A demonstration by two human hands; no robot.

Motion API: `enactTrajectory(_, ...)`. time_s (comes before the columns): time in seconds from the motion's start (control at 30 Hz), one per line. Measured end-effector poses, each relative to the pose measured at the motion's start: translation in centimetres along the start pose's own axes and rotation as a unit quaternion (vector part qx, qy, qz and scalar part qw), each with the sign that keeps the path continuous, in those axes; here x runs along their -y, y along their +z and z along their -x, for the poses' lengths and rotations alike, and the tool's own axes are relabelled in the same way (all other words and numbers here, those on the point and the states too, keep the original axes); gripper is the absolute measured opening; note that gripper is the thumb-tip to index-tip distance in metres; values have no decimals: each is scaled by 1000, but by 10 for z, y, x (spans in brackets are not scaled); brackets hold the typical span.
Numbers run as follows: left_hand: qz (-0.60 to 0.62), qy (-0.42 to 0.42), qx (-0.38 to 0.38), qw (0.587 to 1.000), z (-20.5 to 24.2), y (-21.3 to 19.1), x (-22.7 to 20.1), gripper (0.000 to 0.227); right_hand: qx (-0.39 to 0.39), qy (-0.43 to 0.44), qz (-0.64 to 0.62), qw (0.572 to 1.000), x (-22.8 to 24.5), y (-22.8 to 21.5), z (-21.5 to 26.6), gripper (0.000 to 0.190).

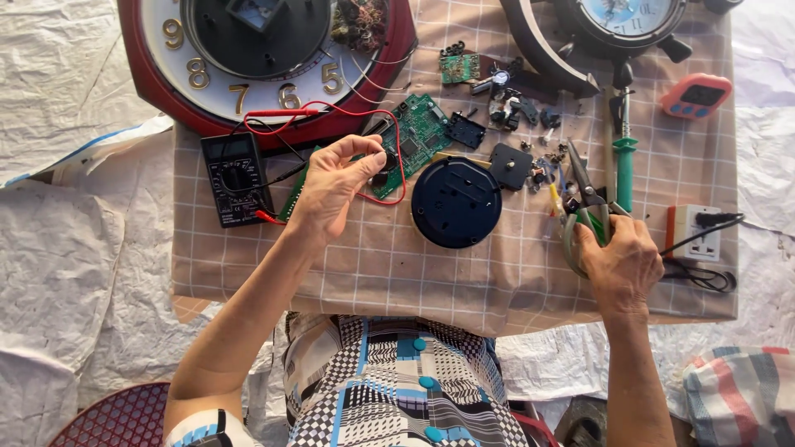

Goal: The person works on a disassembled clock mechanism on a table, using pliers to cut a piece of tape and then applying it to a black circular component. They then handle a small black plastic battery holder, inserting a battery and manipulating its internal contacts.

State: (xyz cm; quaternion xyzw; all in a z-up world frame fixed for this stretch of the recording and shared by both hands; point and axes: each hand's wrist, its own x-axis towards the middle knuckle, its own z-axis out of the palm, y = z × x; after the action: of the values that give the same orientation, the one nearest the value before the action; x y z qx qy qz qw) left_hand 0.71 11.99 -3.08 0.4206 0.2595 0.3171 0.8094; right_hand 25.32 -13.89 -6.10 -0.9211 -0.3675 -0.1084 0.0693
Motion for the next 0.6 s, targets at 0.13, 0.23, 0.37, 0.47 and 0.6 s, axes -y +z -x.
enactTrajectory(0.13,-18,11,-21,1000,-2,0,-3,7,3,-11,4,1000,-4,1,1,38)
enactTrajectory(0.23,-42,8,-39,998,0,3,-3,18,-3,-29,11,999,-2,-6,3,39)
enactTrajectory(0.37,-260,161,-75,949,5,14,-5,6,-63,-33,-9,997,12,-28,7,28)
enactTrajectory(0.47,-225,166,-54,959,14,25,1,5,-106,-59,-142,982,28,-41,6,24)
enactTrajectory(0.6,46,-3,60,997,34,47,-2,11,-25,-66,-476,877,58,-41,11,17)
